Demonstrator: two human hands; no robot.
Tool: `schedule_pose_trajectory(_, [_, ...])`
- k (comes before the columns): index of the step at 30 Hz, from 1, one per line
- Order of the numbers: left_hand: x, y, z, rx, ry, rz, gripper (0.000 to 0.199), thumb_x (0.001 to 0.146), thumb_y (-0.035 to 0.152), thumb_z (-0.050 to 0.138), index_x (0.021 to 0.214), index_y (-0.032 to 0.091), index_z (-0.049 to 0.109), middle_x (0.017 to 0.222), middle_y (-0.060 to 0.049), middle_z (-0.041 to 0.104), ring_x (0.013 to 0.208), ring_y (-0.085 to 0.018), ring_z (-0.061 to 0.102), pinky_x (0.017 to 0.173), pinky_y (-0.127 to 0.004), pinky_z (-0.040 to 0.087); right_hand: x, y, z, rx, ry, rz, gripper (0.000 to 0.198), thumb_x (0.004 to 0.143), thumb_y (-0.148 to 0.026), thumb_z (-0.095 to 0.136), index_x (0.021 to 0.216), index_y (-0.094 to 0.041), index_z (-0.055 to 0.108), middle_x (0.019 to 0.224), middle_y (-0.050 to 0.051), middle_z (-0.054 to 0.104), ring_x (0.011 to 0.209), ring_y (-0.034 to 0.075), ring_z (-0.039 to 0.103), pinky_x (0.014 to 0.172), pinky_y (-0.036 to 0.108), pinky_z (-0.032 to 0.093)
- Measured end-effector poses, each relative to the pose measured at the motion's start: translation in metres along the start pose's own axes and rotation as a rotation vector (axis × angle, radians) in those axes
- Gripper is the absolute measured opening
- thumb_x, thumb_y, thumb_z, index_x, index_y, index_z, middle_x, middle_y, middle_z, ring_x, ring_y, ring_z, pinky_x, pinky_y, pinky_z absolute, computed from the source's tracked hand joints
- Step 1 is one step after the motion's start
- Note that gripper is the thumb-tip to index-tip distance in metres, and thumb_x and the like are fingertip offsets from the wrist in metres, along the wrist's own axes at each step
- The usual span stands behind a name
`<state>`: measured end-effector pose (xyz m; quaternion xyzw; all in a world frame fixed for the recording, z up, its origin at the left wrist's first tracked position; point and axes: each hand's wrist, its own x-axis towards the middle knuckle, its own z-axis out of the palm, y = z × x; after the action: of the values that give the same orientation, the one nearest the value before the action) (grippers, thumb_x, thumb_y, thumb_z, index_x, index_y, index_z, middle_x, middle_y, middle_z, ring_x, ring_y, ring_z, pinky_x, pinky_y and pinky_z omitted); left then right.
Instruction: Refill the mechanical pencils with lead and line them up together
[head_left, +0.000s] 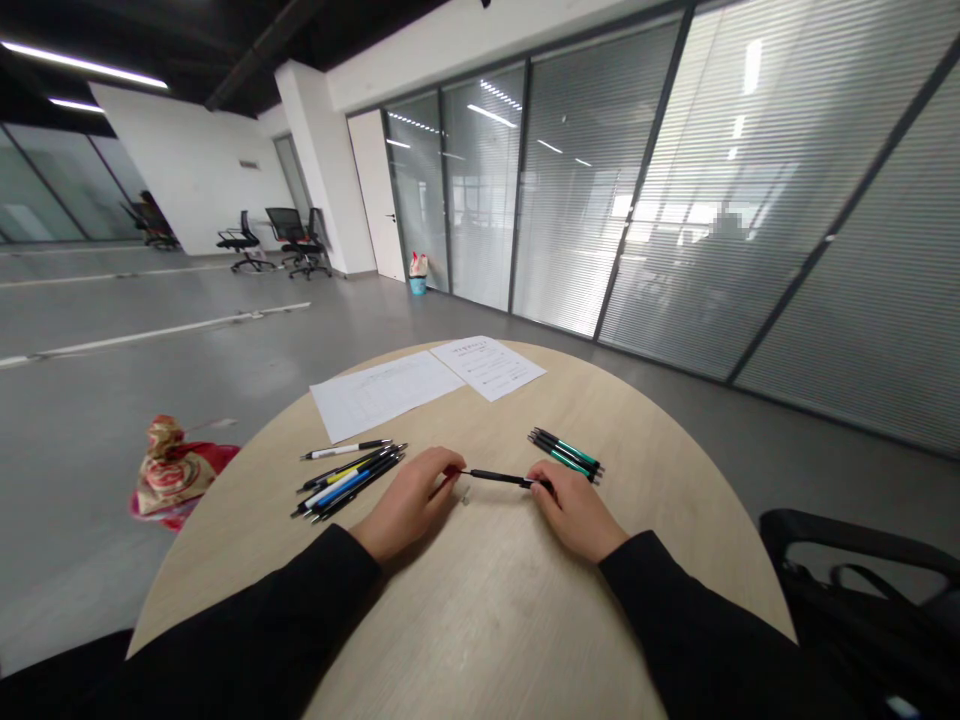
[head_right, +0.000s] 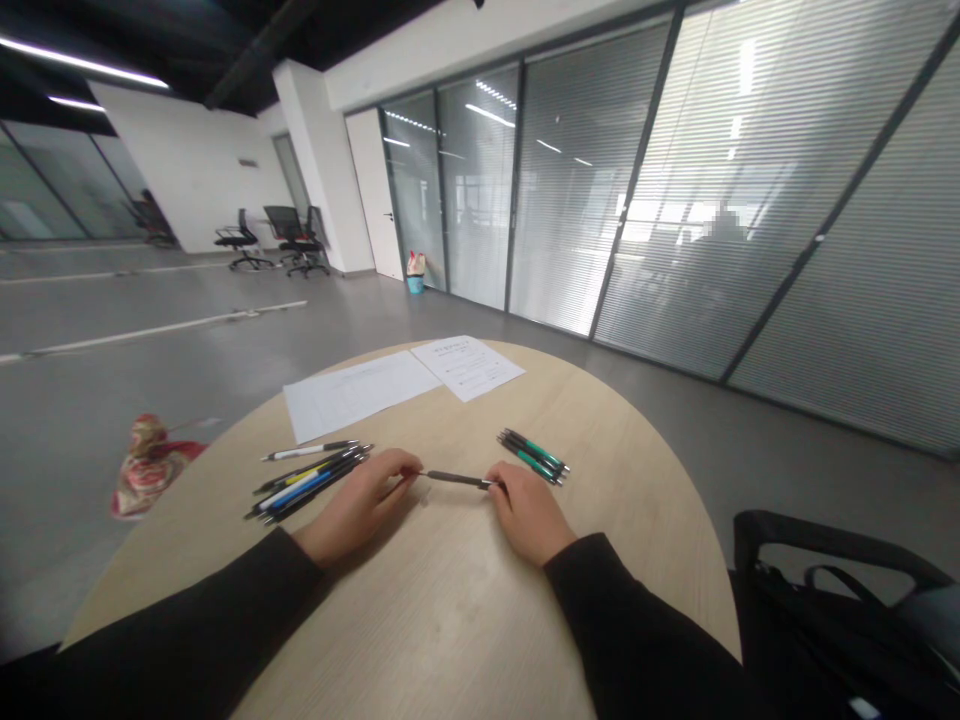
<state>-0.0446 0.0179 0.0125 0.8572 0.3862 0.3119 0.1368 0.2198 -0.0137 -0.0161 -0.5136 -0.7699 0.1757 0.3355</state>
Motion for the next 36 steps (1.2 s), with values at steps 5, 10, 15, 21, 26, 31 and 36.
schedule_pose_trajectory(5, [-0.001, 0.003, 0.0, -0.028, -0.005, -0.025, 0.014, 0.094, 0.022, 0.05, 0.104, 0.019, 0.06, 0.096, -0.006, 0.067, 0.086, -0.02, 0.062, 0.08, -0.036, 0.051, 0.0, 0.0, 0.0, 0.01, 0.001, -0.006, 0.013, 0.091, -0.015, 0.049, 0.09, -0.02, 0.06, 0.089, 0.005, 0.066, 0.085, 0.02, 0.059, 0.079, 0.031, 0.042])
schedule_pose_trajectory(10, [-0.001, 0.001, -0.001, 0.016, 0.031, -0.044, 0.016, 0.093, 0.02, 0.049, 0.107, 0.019, 0.057, 0.1, -0.006, 0.065, 0.087, -0.02, 0.061, 0.081, -0.037, 0.05, -0.001, 0.0, -0.001, 0.009, 0.004, 0.004, 0.013, 0.092, -0.015, 0.048, 0.091, -0.02, 0.06, 0.09, 0.005, 0.066, 0.085, 0.02, 0.059, 0.079, 0.031, 0.042])
schedule_pose_trajectory(15, [-0.001, -0.002, -0.003, 0.048, 0.034, -0.056, 0.012, 0.095, 0.023, 0.048, 0.101, 0.019, 0.057, 0.096, -0.005, 0.063, 0.086, -0.02, 0.06, 0.08, -0.036, 0.049, -0.001, -0.001, -0.001, 0.009, 0.007, -0.007, 0.013, 0.092, -0.015, 0.049, 0.091, -0.019, 0.061, 0.09, 0.005, 0.066, 0.085, 0.02, 0.059, 0.08, 0.031, 0.042])
schedule_pose_trajectory(21, [0.001, -0.002, -0.005, 0.037, -0.015, -0.009, 0.014, 0.097, 0.021, 0.044, 0.092, 0.019, 0.057, 0.094, -0.005, 0.06, 0.086, -0.02, 0.057, 0.081, -0.035, 0.046, 0.0, 0.0, 0.0, 0.015, -0.006, -0.015, 0.012, 0.092, -0.014, 0.05, 0.092, -0.019, 0.061, 0.09, 0.005, 0.067, 0.085, 0.02, 0.059, 0.079, 0.031, 0.042])
schedule_pose_trajectory(26, [0.001, 0.002, -0.006, 0.018, -0.046, 0.01, 0.017, 0.098, 0.023, 0.043, 0.09, 0.019, 0.057, 0.093, -0.006, 0.059, 0.086, -0.02, 0.055, 0.08, -0.035, 0.046, -0.001, 0.0, 0.001, 0.02, -0.005, -0.02, 0.012, 0.092, -0.013, 0.05, 0.092, -0.019, 0.061, 0.091, 0.005, 0.067, 0.085, 0.02, 0.06, 0.08, 0.032, 0.043])
schedule_pose_trajectory(31, [0.003, 0.006, -0.006, 0.008, -0.087, 0.038, 0.02, 0.099, 0.024, 0.042, 0.089, 0.019, 0.059, 0.094, -0.006, 0.059, 0.086, -0.02, 0.055, 0.08, -0.034, 0.046, -0.001, -0.002, 0.0, 0.017, -0.014, -0.029, 0.012, 0.092, -0.014, 0.05, 0.092, -0.019, 0.061, 0.092, 0.005, 0.068, 0.086, 0.02, 0.061, 0.08, 0.032, 0.043])
schedule_pose_trajectory(36, [0.003, 0.009, -0.006, -0.003, -0.083, 0.03, 0.021, 0.099, 0.026, 0.042, 0.088, 0.019, 0.058, 0.093, -0.006, 0.059, 0.086, -0.02, 0.056, 0.079, -0.033, 0.046, -0.001, -0.002, 0.0, 0.019, -0.01, -0.026, 0.012, 0.092, -0.013, 0.05, 0.093, -0.019, 0.061, 0.092, 0.005, 0.067, 0.086, 0.02, 0.061, 0.08, 0.032, 0.043])
